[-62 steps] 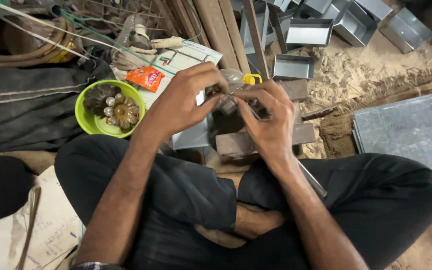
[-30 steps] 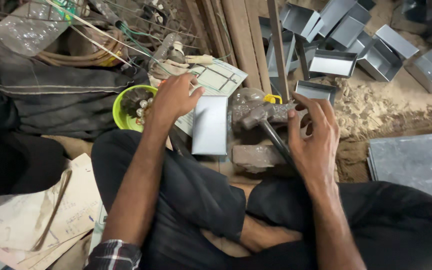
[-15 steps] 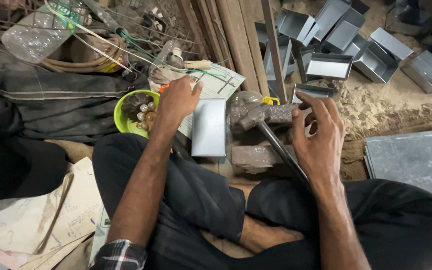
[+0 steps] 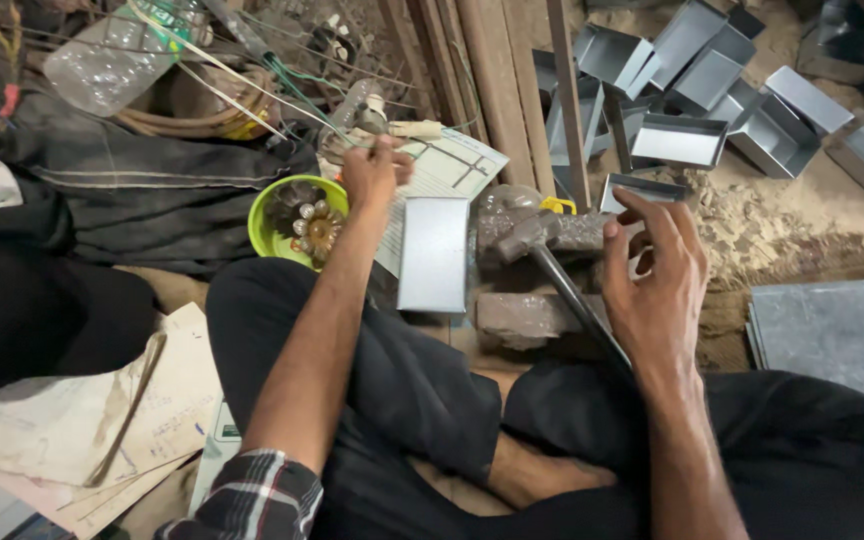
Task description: The person sits on the floor and uses a hammer to shape a metal sheet into a rectangular box. They repeatedly strike the metal against a block, adjust the piece, and inspect the edges.
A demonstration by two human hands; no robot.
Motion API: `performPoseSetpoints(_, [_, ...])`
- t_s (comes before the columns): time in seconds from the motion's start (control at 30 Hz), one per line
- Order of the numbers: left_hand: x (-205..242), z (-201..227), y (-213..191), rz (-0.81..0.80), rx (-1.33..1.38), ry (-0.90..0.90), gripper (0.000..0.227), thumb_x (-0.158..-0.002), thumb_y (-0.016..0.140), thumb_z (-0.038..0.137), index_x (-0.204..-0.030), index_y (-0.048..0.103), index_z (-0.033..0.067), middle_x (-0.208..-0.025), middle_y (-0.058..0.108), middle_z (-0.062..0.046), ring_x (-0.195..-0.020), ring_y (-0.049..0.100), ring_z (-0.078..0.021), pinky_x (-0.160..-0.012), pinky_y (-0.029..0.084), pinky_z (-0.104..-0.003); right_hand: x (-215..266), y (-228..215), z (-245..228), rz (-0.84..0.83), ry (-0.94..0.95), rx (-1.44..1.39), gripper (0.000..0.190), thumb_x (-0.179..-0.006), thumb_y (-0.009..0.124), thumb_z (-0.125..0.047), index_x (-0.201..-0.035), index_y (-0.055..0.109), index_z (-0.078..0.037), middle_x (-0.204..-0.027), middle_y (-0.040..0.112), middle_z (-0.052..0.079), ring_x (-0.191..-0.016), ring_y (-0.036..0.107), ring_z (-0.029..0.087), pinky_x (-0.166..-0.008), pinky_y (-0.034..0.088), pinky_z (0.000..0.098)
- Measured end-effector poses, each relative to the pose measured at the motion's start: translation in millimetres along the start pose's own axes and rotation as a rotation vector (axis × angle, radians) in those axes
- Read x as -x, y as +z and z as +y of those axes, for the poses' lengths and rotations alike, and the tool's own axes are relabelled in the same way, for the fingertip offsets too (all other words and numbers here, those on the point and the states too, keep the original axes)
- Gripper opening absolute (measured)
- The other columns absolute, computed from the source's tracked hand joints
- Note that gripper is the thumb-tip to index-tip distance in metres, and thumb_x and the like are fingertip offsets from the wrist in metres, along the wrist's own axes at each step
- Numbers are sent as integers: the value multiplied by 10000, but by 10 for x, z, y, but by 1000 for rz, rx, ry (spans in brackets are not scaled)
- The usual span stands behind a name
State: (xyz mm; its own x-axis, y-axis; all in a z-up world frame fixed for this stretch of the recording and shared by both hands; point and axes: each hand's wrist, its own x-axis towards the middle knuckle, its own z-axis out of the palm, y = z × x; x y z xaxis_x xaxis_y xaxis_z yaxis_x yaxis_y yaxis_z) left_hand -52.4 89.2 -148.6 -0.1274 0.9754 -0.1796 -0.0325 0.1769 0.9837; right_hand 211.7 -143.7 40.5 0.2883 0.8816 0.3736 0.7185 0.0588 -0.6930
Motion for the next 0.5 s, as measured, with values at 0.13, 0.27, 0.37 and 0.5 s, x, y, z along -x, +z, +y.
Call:
performPoseSetpoints(0.13, [238, 292, -43, 163, -606, 367, 339, -1038, 580, 267, -862, 724, 15, -636, 699, -105, -558, 674, -209, -559, 512, -360, 4, -21, 8, -5, 11, -34, 271, -1024, 654, -37, -1292, 690, -36, -1085, 647, 126, -778, 614, 185, -611, 503, 310])
performPoseSetpoints(0.27, [389, 693, -80, 108, -651, 437, 444, -1060, 559, 307, -764, 708, 10, -561, 654, -98, -539, 669, -244, -594, 508, -393, 7, -68, 31, 15, -22, -31, 264, -1030, 654, -22, -1292, 691, -28, -1090, 650, 134, -797, 610, 211, -695, 495, 348])
performPoseSetpoints(0.37, [428, 867, -153, 97, -683, 462, 468, -1072, 546, 313, -746, 689, 9, -554, 643, -91, -524, 665, -256, -592, 512, -403, -2, -70, 97, 30, -57, -9, 263, -1042, 656, -17, -1303, 686, -24, -1091, 659, 132, -850, 625, 228, -782, 504, 373])
performPoseSetpoints(0.5, [378, 814, -189, 90, -761, 549, 454, -1085, 567, 267, -737, 676, -3, -548, 638, -92, -522, 659, -235, -567, 492, -401, 20, -35, 148, 23, -48, -4, 264, -1041, 656, -21, -1303, 684, -23, -1050, 639, 141, -839, 621, 236, -808, 507, 389])
